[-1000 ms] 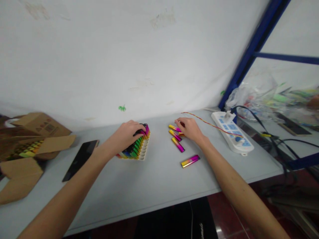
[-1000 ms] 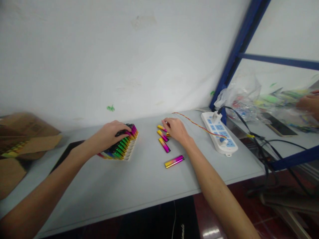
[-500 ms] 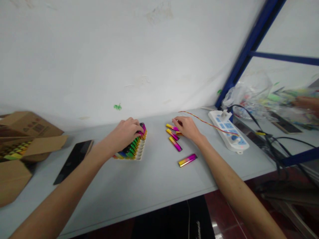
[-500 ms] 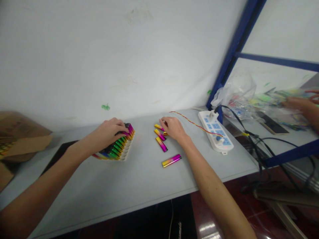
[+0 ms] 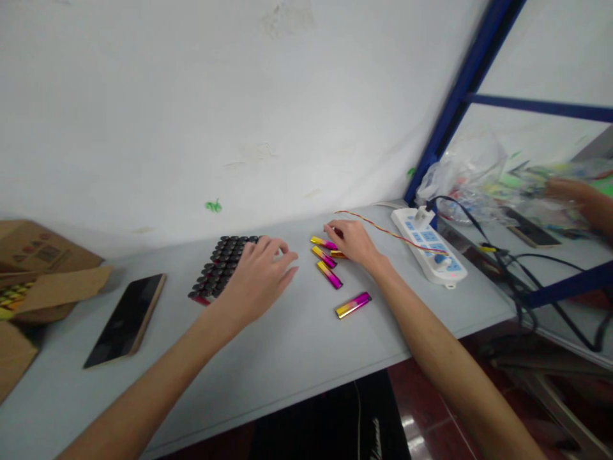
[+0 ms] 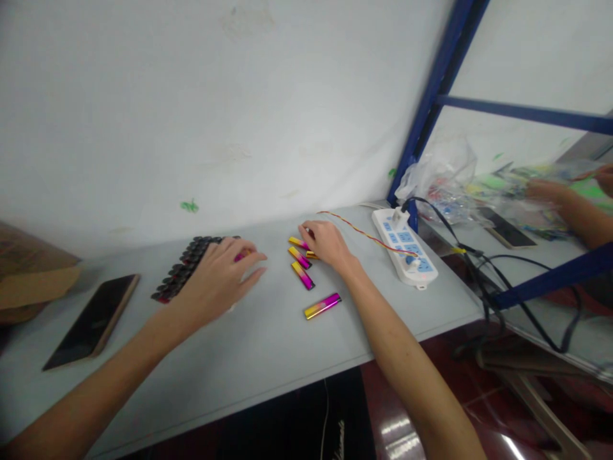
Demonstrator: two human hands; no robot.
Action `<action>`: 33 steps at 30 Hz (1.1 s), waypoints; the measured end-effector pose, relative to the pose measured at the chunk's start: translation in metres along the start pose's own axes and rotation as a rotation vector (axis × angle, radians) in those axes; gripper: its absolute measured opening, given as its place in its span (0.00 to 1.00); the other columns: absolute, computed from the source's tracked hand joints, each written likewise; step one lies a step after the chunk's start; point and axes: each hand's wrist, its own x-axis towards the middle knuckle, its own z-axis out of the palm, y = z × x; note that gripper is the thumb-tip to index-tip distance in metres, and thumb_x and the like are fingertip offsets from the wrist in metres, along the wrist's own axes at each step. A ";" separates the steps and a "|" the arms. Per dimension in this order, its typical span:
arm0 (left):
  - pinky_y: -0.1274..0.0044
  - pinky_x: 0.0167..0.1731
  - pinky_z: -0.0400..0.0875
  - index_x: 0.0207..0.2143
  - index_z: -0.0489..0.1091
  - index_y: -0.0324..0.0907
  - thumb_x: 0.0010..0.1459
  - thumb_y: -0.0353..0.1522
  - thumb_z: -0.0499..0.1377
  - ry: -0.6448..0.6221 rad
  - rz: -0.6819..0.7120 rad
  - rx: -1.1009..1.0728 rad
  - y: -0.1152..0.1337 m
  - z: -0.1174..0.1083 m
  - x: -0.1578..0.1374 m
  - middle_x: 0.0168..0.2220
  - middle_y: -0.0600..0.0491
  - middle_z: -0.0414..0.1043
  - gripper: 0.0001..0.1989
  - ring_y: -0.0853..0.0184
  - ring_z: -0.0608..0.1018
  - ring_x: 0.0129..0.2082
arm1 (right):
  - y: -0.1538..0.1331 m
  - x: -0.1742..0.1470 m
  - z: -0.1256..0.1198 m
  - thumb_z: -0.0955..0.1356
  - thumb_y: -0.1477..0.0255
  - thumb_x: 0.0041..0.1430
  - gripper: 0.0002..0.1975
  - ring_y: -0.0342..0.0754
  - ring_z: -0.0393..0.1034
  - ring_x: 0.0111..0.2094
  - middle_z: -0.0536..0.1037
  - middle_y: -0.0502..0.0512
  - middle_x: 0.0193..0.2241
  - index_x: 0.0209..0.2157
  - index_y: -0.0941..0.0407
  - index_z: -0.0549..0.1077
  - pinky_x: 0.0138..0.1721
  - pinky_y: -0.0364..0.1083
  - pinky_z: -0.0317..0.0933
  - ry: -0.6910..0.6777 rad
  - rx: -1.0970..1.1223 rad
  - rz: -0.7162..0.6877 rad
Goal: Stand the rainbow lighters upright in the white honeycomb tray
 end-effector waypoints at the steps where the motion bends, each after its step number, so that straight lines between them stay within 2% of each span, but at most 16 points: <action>1: 0.62 0.48 0.66 0.45 0.77 0.41 0.71 0.35 0.55 -0.011 0.027 -0.091 0.015 0.006 -0.002 0.46 0.44 0.76 0.11 0.53 0.75 0.49 | 0.000 0.000 0.000 0.62 0.65 0.75 0.18 0.47 0.69 0.30 0.80 0.55 0.30 0.34 0.55 0.77 0.36 0.46 0.53 0.005 -0.002 0.002; 3: 0.64 0.49 0.67 0.45 0.75 0.42 0.73 0.38 0.55 -0.042 0.061 -0.258 0.047 0.021 -0.004 0.44 0.46 0.77 0.12 0.57 0.76 0.47 | 0.001 0.000 0.000 0.62 0.65 0.75 0.17 0.48 0.69 0.30 0.80 0.55 0.29 0.33 0.56 0.76 0.36 0.46 0.53 0.012 -0.011 0.010; 6: 0.65 0.48 0.69 0.47 0.72 0.41 0.73 0.43 0.53 -0.043 0.050 -0.347 0.089 0.044 -0.001 0.45 0.47 0.77 0.16 0.57 0.77 0.46 | 0.003 0.000 0.001 0.62 0.65 0.75 0.18 0.48 0.69 0.30 0.78 0.54 0.28 0.33 0.56 0.76 0.36 0.46 0.53 0.026 -0.025 0.014; 8: 0.64 0.47 0.70 0.46 0.72 0.40 0.73 0.44 0.54 -0.052 0.047 -0.337 0.108 0.055 0.004 0.45 0.46 0.76 0.16 0.56 0.77 0.47 | 0.005 0.001 0.002 0.61 0.65 0.75 0.18 0.47 0.68 0.29 0.77 0.54 0.27 0.33 0.55 0.76 0.36 0.46 0.53 0.034 -0.033 0.011; 10: 0.63 0.47 0.71 0.46 0.72 0.40 0.72 0.40 0.56 -0.074 0.058 -0.312 0.116 0.062 0.010 0.45 0.45 0.76 0.13 0.54 0.77 0.48 | 0.006 0.001 0.002 0.61 0.65 0.75 0.18 0.47 0.68 0.28 0.77 0.53 0.26 0.33 0.55 0.76 0.35 0.46 0.53 0.038 -0.036 0.013; 12: 0.63 0.47 0.71 0.46 0.72 0.40 0.72 0.34 0.55 -0.105 0.062 -0.331 0.116 0.065 0.012 0.45 0.45 0.76 0.09 0.54 0.78 0.47 | 0.007 0.001 0.002 0.62 0.65 0.75 0.18 0.47 0.68 0.28 0.77 0.53 0.26 0.33 0.55 0.76 0.35 0.46 0.53 0.040 -0.035 0.018; 14: 0.65 0.47 0.72 0.46 0.71 0.40 0.72 0.31 0.55 -0.136 0.042 -0.444 0.108 0.063 0.012 0.45 0.46 0.75 0.07 0.56 0.78 0.45 | 0.008 0.001 0.001 0.62 0.65 0.74 0.17 0.47 0.68 0.29 0.78 0.54 0.27 0.34 0.55 0.77 0.35 0.46 0.54 0.046 -0.033 0.021; 17: 0.69 0.44 0.72 0.45 0.68 0.42 0.71 0.31 0.55 -0.126 -0.024 -0.753 0.088 0.054 0.004 0.45 0.47 0.75 0.04 0.61 0.78 0.43 | 0.008 0.000 0.000 0.61 0.64 0.75 0.18 0.47 0.67 0.28 0.78 0.54 0.27 0.34 0.56 0.77 0.35 0.46 0.54 0.055 -0.038 0.025; 19: 0.73 0.39 0.70 0.46 0.65 0.44 0.72 0.33 0.53 -0.098 -0.075 -0.964 0.073 0.048 -0.004 0.42 0.50 0.75 0.04 0.64 0.77 0.38 | 0.008 0.000 0.000 0.61 0.63 0.75 0.19 0.47 0.67 0.28 0.78 0.54 0.27 0.34 0.56 0.77 0.35 0.47 0.54 0.051 -0.033 0.020; 21: 0.76 0.32 0.66 0.48 0.62 0.45 0.72 0.37 0.52 -0.087 -0.178 -1.174 0.058 0.045 -0.011 0.35 0.54 0.74 0.07 0.68 0.73 0.30 | 0.008 0.000 0.000 0.61 0.62 0.75 0.20 0.47 0.67 0.28 0.78 0.54 0.27 0.33 0.56 0.77 0.35 0.47 0.54 0.044 -0.020 0.012; 23: 0.79 0.25 0.59 0.46 0.61 0.45 0.71 0.44 0.53 -0.094 -0.358 -1.421 0.047 0.047 -0.018 0.27 0.60 0.68 0.12 0.71 0.65 0.22 | 0.008 -0.001 0.001 0.61 0.62 0.75 0.20 0.47 0.67 0.27 0.78 0.55 0.28 0.34 0.56 0.77 0.35 0.47 0.55 0.038 -0.008 0.009; 26: 0.81 0.19 0.49 0.38 0.63 0.44 0.64 0.54 0.54 -0.144 -0.582 -1.744 0.039 0.054 -0.024 0.21 0.64 0.54 0.22 0.74 0.54 0.18 | 0.006 -0.003 0.001 0.61 0.62 0.74 0.20 0.47 0.67 0.27 0.78 0.55 0.27 0.34 0.56 0.78 0.34 0.47 0.55 0.040 -0.009 0.010; 28: 0.81 0.18 0.47 0.29 0.62 0.43 0.61 0.58 0.56 -0.139 -0.641 -1.828 0.038 0.057 -0.026 0.19 0.64 0.50 0.27 0.76 0.52 0.17 | 0.005 -0.003 0.001 0.61 0.61 0.74 0.21 0.47 0.67 0.26 0.78 0.55 0.26 0.34 0.56 0.78 0.34 0.47 0.55 0.044 -0.014 0.007; 30: 0.81 0.18 0.46 0.23 0.60 0.43 0.58 0.58 0.58 -0.078 -0.681 -1.839 0.040 0.058 -0.026 0.17 0.64 0.48 0.29 0.77 0.51 0.16 | 0.004 -0.004 0.001 0.61 0.60 0.74 0.21 0.47 0.67 0.26 0.78 0.55 0.26 0.35 0.56 0.79 0.33 0.47 0.55 0.039 -0.015 0.002; 33: 0.81 0.16 0.45 0.20 0.57 0.44 0.55 0.57 0.62 0.020 -0.743 -1.813 0.043 0.060 -0.025 0.16 0.64 0.48 0.30 0.78 0.51 0.15 | 0.002 -0.004 0.001 0.61 0.60 0.74 0.22 0.47 0.67 0.25 0.78 0.54 0.25 0.36 0.57 0.80 0.33 0.47 0.56 0.026 -0.014 -0.003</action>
